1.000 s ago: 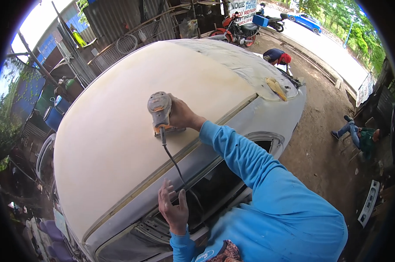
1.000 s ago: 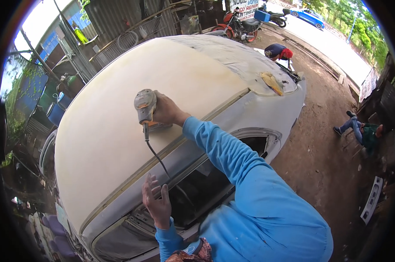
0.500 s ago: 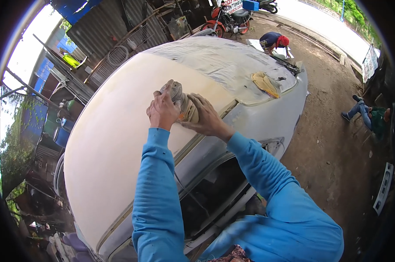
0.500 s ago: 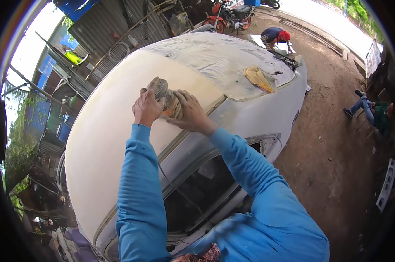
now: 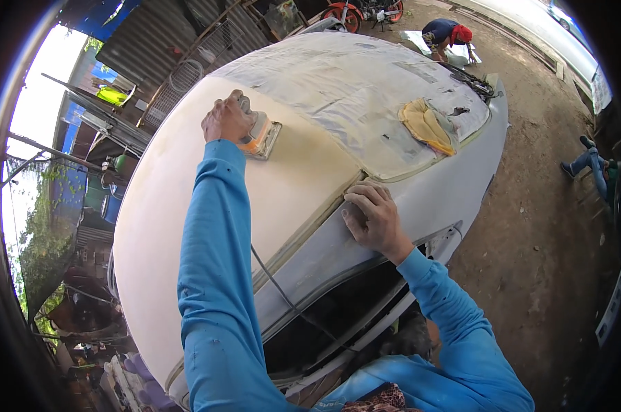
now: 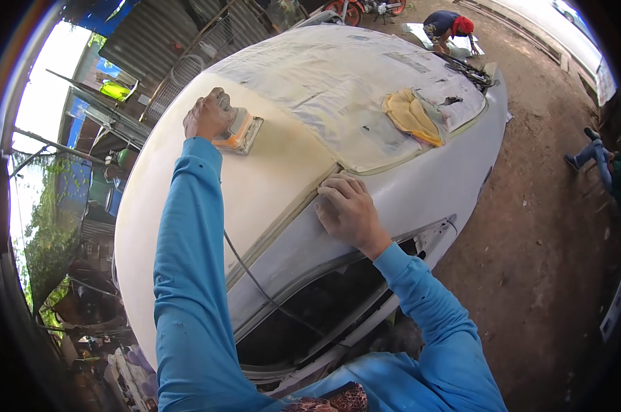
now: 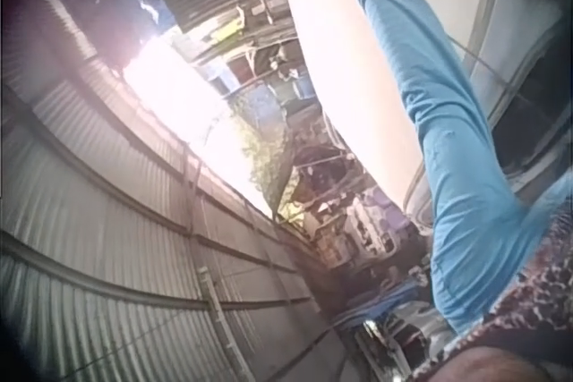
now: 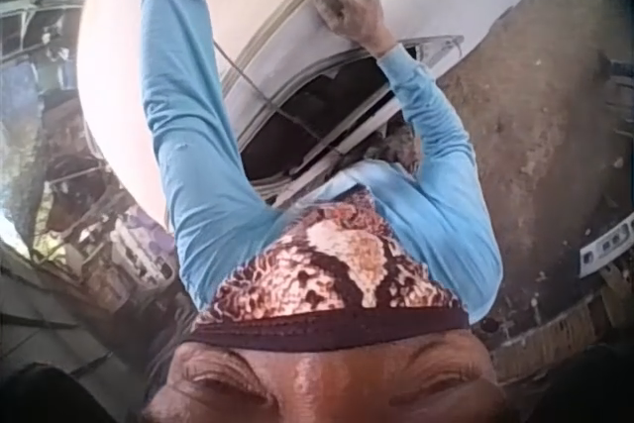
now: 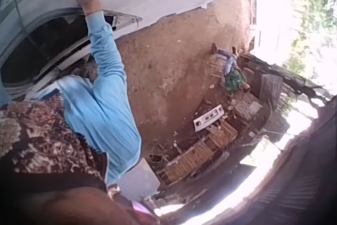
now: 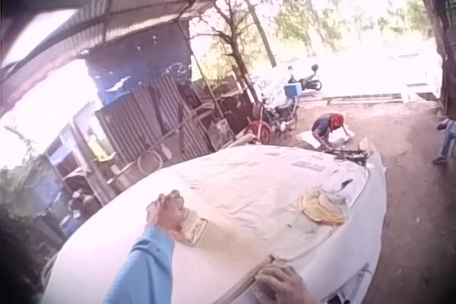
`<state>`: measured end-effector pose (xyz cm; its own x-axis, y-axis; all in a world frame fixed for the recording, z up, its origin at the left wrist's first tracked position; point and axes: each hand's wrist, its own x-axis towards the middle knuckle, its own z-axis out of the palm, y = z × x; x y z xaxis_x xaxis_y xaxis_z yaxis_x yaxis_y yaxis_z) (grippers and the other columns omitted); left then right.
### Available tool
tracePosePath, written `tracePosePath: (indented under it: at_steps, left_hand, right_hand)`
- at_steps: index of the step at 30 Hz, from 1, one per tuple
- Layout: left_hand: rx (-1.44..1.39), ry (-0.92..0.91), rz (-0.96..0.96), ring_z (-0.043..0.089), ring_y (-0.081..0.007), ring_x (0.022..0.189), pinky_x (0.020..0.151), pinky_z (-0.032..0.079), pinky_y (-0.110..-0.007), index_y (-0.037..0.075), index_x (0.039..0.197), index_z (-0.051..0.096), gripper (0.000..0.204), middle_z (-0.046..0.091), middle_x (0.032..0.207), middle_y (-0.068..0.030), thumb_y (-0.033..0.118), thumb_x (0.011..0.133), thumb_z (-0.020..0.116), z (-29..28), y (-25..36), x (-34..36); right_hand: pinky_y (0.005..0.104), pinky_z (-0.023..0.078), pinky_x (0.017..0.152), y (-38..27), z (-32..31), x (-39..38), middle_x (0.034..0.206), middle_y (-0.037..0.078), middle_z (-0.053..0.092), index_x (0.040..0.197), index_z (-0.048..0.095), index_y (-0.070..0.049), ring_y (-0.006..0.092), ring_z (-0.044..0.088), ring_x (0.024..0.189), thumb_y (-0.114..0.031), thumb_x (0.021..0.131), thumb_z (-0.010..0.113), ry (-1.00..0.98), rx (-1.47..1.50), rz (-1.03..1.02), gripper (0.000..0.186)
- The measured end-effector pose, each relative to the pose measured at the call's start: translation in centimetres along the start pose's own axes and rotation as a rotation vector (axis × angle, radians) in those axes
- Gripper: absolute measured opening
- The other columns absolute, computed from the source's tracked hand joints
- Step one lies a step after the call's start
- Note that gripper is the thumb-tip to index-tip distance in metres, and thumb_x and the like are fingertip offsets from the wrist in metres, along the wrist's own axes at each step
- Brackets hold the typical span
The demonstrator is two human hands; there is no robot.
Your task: Sanding the surface of a car's roof using a power sander.
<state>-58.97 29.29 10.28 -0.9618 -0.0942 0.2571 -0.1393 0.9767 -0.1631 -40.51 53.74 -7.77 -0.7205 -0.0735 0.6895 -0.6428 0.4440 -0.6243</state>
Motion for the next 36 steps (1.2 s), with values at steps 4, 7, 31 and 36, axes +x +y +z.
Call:
tracePosePath:
  at_steps: [4,7,31,36]
  left_hand:
    - [-0.011,-0.018,0.05,0.068,-0.0344,0.114,0.099,0.054,-0.046,0.021,0.137,0.062,0.063,0.069,0.125,-0.0148,0.041,0.079,0.075,-0.6,1.8,-1.4]
    - [-0.126,-0.036,0.238,0.069,-0.0336,0.108,0.094,0.055,-0.046,0.021,0.133,0.063,0.06,0.07,0.119,-0.0124,0.037,0.077,0.076,-1.0,3.9,-4.5]
    - [-0.045,-0.071,0.283,0.068,-0.036,0.112,0.096,0.055,-0.046,0.021,0.137,0.062,0.062,0.068,0.122,-0.0168,0.038,0.079,0.076,-1.0,9.2,-2.8]
    - [-0.008,-0.098,0.234,0.067,-0.0352,0.115,0.098,0.054,-0.046,0.022,0.138,0.061,0.063,0.066,0.126,-0.0165,0.039,0.08,0.076,-1.9,9.9,-2.2]
  right_hand:
    - [0.0448,0.047,0.101,0.4,-0.1,0.0,0.11,0.01,0.068,0.105,0.067,-0.006,0.0327,0.063,0.11,-0.011,0.077,0.077,0.01,0.031,-0.002,0.03]
    - [0.0448,0.048,0.101,0.4,0.0,-0.1,0.111,0.01,0.068,0.105,0.067,-0.006,0.0325,0.063,0.111,-0.01,0.077,0.077,0.014,0.032,0.027,0.03]
    - [0.0442,0.049,0.099,0.5,0.0,-0.3,0.109,0.01,0.068,0.101,0.067,-0.005,0.0314,0.064,0.11,-0.007,0.079,0.074,0.09,0.061,0.001,0.023]
    - [0.0442,0.049,0.099,0.4,0.0,-0.3,0.108,0.011,0.068,0.1,0.067,-0.004,0.0311,0.064,0.109,-0.006,0.079,0.073,0.103,0.067,-0.002,0.022]
